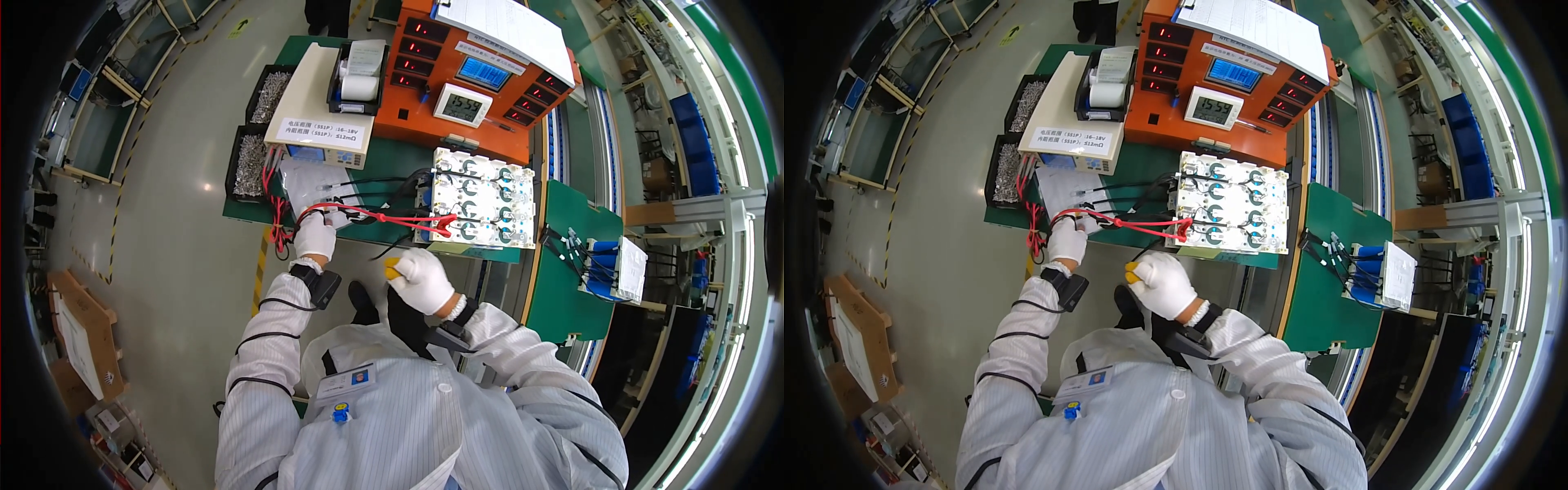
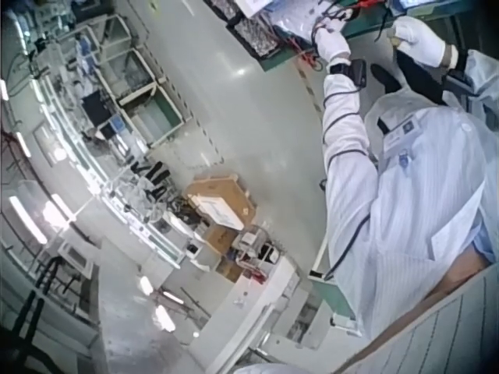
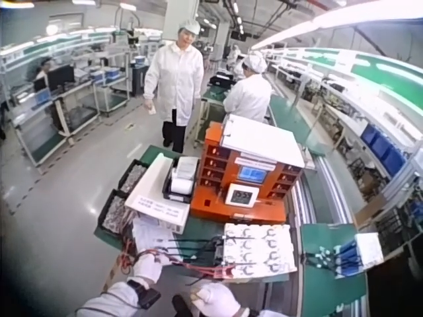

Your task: The recorder is testing a battery pack using a diagnostic testing machine, connecting leads, and using a power screwdriver.

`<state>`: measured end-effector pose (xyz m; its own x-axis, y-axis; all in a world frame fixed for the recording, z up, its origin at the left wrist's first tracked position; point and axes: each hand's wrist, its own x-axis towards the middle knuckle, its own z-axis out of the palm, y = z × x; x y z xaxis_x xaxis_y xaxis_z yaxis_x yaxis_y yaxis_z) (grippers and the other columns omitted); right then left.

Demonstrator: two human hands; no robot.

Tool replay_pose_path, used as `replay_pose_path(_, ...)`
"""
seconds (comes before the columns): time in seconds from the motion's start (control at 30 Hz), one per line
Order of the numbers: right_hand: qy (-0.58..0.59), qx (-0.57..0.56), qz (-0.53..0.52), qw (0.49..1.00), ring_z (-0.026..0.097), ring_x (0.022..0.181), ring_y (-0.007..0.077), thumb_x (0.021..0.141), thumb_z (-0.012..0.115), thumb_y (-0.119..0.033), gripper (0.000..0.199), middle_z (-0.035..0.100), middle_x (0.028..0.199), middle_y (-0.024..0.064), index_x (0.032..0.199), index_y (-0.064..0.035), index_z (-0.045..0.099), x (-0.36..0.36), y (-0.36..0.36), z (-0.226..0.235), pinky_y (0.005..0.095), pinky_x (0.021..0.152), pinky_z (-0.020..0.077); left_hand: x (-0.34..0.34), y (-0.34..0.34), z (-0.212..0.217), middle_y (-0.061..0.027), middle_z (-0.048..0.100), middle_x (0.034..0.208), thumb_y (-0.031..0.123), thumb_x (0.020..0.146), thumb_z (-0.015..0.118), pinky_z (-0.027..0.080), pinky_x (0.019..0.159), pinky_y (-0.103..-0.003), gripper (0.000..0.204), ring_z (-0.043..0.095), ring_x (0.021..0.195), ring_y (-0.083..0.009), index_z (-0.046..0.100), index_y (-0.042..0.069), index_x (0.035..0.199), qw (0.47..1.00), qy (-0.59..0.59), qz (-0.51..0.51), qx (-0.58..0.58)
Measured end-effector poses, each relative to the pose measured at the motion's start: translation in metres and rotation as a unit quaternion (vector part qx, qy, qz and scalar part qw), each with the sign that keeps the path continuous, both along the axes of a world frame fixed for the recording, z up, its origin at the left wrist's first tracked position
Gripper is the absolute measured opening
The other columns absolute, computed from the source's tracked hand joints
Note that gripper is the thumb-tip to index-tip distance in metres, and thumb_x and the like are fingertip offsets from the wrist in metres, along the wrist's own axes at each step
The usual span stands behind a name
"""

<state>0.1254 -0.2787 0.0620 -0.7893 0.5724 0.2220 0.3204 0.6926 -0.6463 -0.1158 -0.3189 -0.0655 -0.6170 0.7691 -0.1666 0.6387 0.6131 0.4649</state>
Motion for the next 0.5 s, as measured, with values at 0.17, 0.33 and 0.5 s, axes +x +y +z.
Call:
replay_pose_path(0.17,0.109,0.063,-0.106,0.986,0.059,0.072,0.0323,0.069,0.077,-0.008,0.031,0.058,0.079,0.0110,0.095,-0.0061,0.060,0.033,0.010,0.042,0.0413,0.065,0.0475,-0.002,0.005,0.002,-0.0232,0.067,0.092,0.024,0.087,0.060,0.051,0.075,-0.052,0.022,0.065,0.084,-0.0428,0.063,0.005,0.097,1.000,-0.004,-0.007,-0.024)
replay_pose_path(0.33,0.092,-0.023,-0.213,0.972,0.058,0.077,0.0255,0.073,0.078,-0.008,0.060,0.056,0.094,0.0127,0.126,-0.0007,0.051,0.033,0.039,0.061,0.0357,0.071,0.0483,0.004,-0.024,0.015,-0.0243,0.066,0.090,0.019,0.084,0.063,0.050,0.076,-0.050,0.019,0.063,0.088,-0.0433,0.063,0.001,0.093,0.994,-0.064,-0.093,0.014)
replay_pose_path(0.5,-0.032,-0.198,-0.088,0.976,0.059,0.080,0.0151,0.081,0.070,0.002,0.044,0.058,0.091,0.0087,0.121,0.0017,0.053,0.029,0.069,0.063,0.0269,0.072,0.0501,0.002,-0.050,0.029,-0.0229,0.067,0.092,0.022,0.075,0.073,0.051,0.077,-0.046,0.029,0.064,0.087,-0.0418,0.065,0.001,0.095,0.967,-0.202,-0.151,-0.020)
